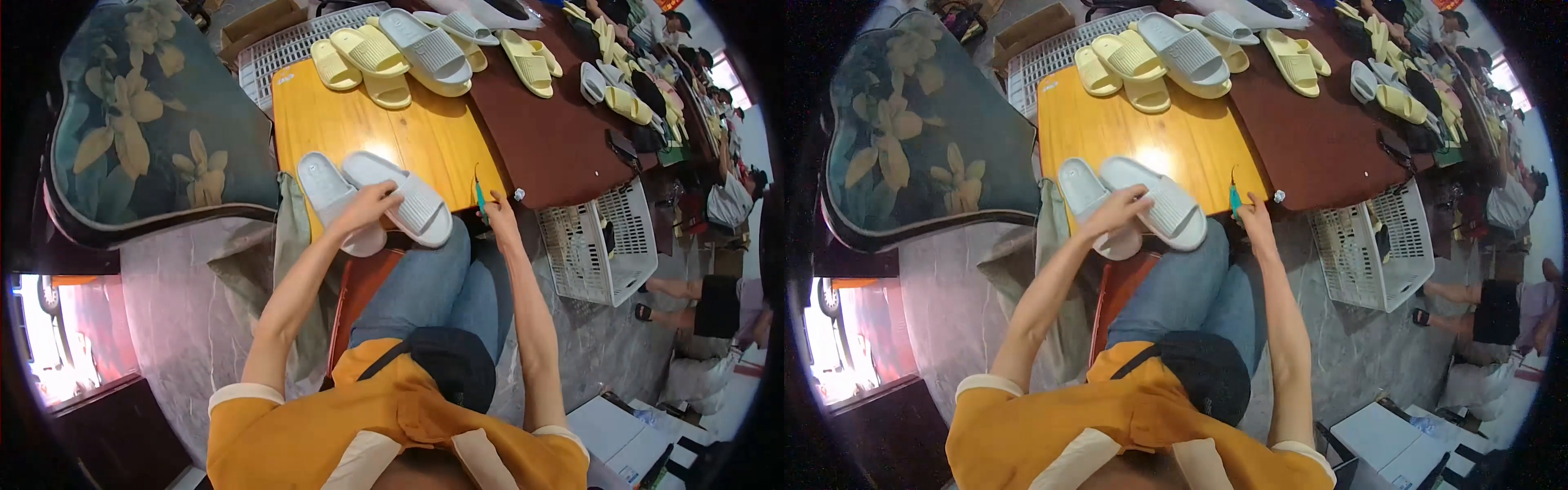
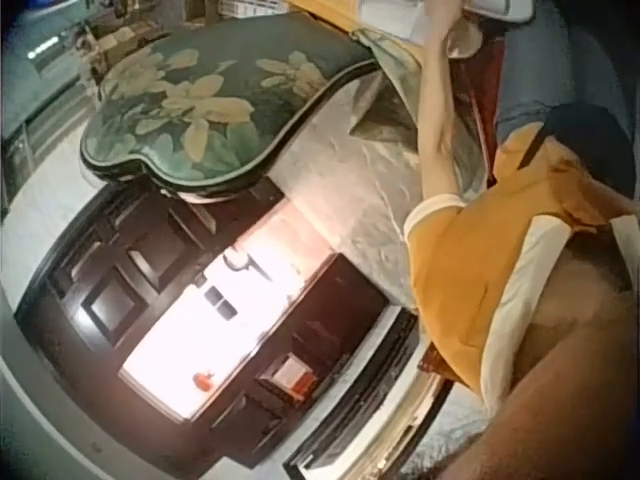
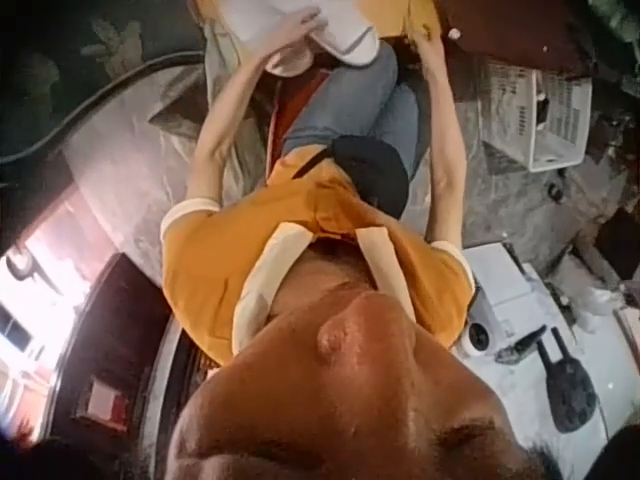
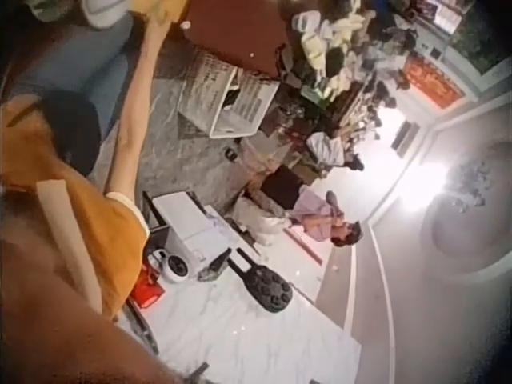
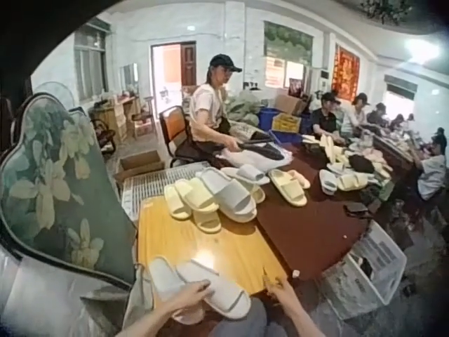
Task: Trimming excess material and loose threads from newly manufactured foam slippers using scissors.
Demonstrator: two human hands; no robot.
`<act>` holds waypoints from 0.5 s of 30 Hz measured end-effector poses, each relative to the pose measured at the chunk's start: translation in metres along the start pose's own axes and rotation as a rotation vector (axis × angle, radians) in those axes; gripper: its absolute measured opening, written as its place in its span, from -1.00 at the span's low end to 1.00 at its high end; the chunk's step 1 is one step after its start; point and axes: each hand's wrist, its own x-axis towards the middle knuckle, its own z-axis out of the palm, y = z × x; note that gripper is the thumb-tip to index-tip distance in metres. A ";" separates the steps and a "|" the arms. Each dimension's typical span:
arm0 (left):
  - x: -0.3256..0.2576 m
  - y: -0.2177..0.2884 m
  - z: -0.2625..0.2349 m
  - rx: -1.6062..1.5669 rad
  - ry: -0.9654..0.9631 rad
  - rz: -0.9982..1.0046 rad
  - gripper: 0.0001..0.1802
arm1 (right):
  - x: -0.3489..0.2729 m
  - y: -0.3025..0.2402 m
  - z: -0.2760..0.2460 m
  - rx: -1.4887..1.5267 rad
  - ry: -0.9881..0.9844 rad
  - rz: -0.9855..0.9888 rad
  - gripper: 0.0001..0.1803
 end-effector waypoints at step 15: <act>-0.064 0.009 0.082 0.129 0.354 0.205 -0.54 | -0.176 0.013 0.023 0.032 -0.147 -0.295 -0.36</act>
